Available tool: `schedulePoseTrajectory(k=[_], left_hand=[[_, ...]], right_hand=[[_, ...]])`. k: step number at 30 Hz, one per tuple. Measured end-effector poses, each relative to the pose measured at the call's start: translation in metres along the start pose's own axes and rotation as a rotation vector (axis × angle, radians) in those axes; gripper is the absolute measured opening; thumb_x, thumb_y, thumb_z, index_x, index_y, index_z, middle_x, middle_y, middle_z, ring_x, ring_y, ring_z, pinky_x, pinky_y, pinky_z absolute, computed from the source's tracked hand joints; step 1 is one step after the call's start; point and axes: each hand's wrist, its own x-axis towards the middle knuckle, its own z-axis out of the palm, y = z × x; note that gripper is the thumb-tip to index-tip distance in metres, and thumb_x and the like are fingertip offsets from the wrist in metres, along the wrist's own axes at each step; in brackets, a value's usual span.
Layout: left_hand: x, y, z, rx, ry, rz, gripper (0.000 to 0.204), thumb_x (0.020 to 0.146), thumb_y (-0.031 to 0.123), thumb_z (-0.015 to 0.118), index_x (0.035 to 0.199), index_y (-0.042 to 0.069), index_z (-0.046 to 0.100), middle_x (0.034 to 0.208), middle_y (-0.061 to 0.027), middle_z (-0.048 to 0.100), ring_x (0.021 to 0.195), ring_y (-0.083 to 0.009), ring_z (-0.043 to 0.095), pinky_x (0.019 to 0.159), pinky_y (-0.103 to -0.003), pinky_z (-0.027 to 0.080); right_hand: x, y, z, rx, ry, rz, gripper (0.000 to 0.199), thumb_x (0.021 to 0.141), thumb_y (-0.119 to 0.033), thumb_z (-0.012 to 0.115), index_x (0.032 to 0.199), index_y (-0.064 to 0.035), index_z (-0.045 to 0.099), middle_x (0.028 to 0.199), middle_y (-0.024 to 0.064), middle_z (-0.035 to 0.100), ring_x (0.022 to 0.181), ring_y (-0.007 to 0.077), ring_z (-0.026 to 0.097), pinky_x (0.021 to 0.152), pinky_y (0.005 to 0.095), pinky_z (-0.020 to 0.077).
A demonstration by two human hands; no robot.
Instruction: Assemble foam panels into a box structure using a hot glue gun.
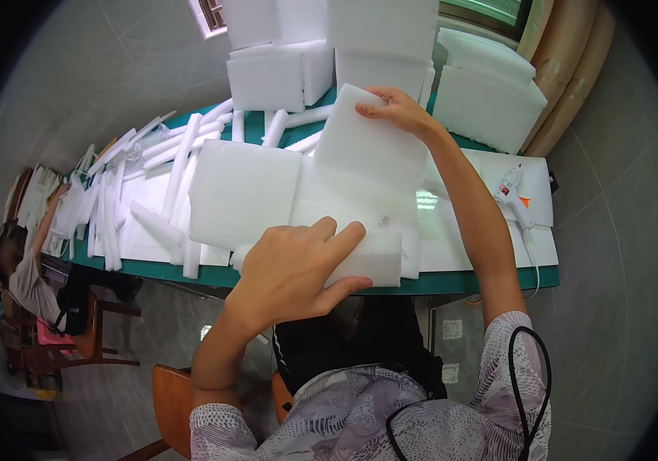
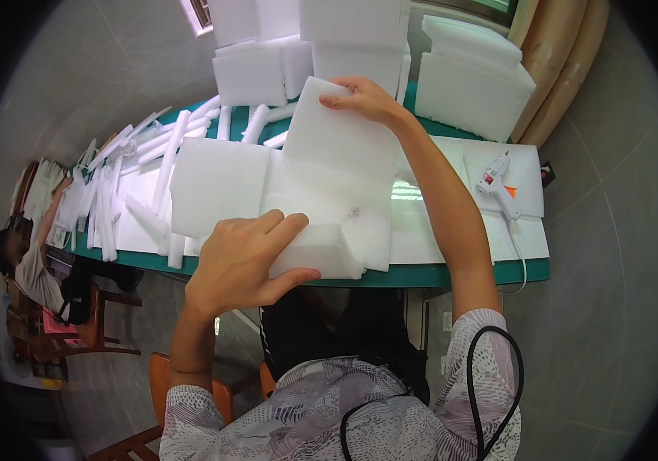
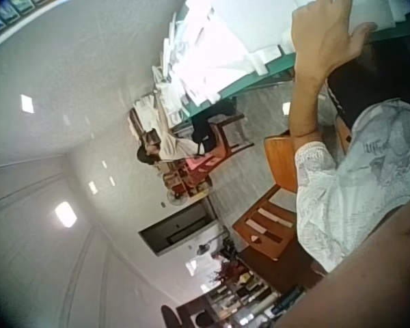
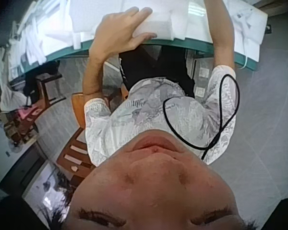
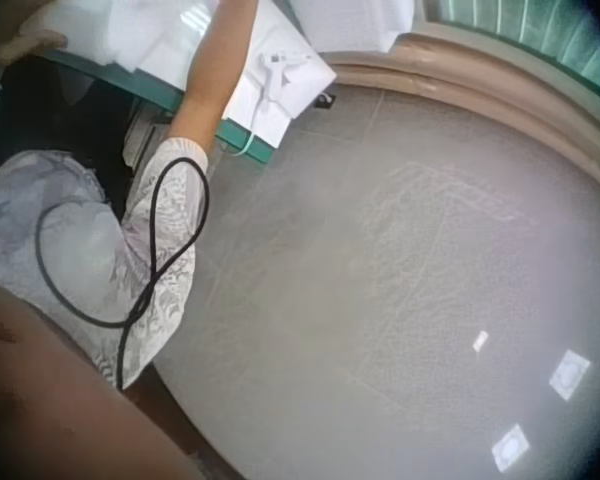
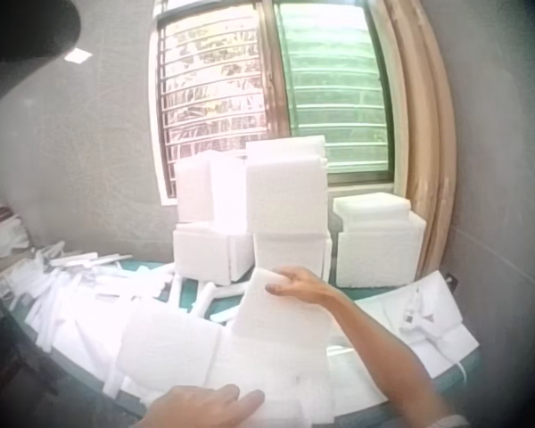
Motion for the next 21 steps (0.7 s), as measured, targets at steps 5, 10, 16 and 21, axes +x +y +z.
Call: schedulePoseTrajectory(k=[5,10,16,21], left_hand=[[0.003,-0.007,0.002,-0.040,-0.053,-0.072,0.057,0.078,0.048,0.072,0.110,0.003,0.057,0.086,-0.0149,0.064,0.072,-0.0329,0.064,0.062,-0.039,0.048],[0.008,-0.018,0.002,-0.088,-0.047,-0.090,0.051,0.083,0.049,0.065,0.109,0.006,0.053,0.087,-0.0161,0.064,0.070,-0.0366,0.064,0.061,-0.043,0.049],[0.045,-0.049,0.013,-0.031,-0.082,-0.165,0.062,0.083,0.058,0.059,0.113,0.003,0.054,0.092,-0.0210,0.067,0.080,-0.0396,0.066,0.073,-0.046,0.051],[0.079,-0.063,0.007,-0.077,-0.441,-0.356,0.077,0.082,0.069,0.051,0.116,0.000,0.056,0.097,-0.0274,0.067,0.092,-0.0403,0.067,0.083,-0.044,0.052]], right_hand=[[-0.004,0.000,-0.004,0.101,0.014,0.031,0.052,0.081,-0.044,0.073,0.118,-0.0090,0.066,0.099,0.0093,0.069,0.085,0.0200,0.068,0.079,0.0311,0.0540],[-0.001,0.002,-0.002,0.147,0.004,0.024,0.052,0.080,-0.043,0.074,0.118,-0.0091,0.066,0.099,0.0106,0.069,0.086,0.0215,0.068,0.079,0.0326,0.0543],[-0.003,-0.006,-0.005,0.157,-0.017,0.020,0.050,0.081,-0.041,0.074,0.117,-0.0082,0.066,0.099,0.0103,0.069,0.087,0.0206,0.067,0.079,0.0321,0.0541],[-0.011,-0.009,-0.003,0.078,0.000,-0.020,0.046,0.082,-0.040,0.073,0.114,-0.0071,0.067,0.100,0.0098,0.069,0.089,0.0198,0.067,0.080,0.0307,0.0533]])
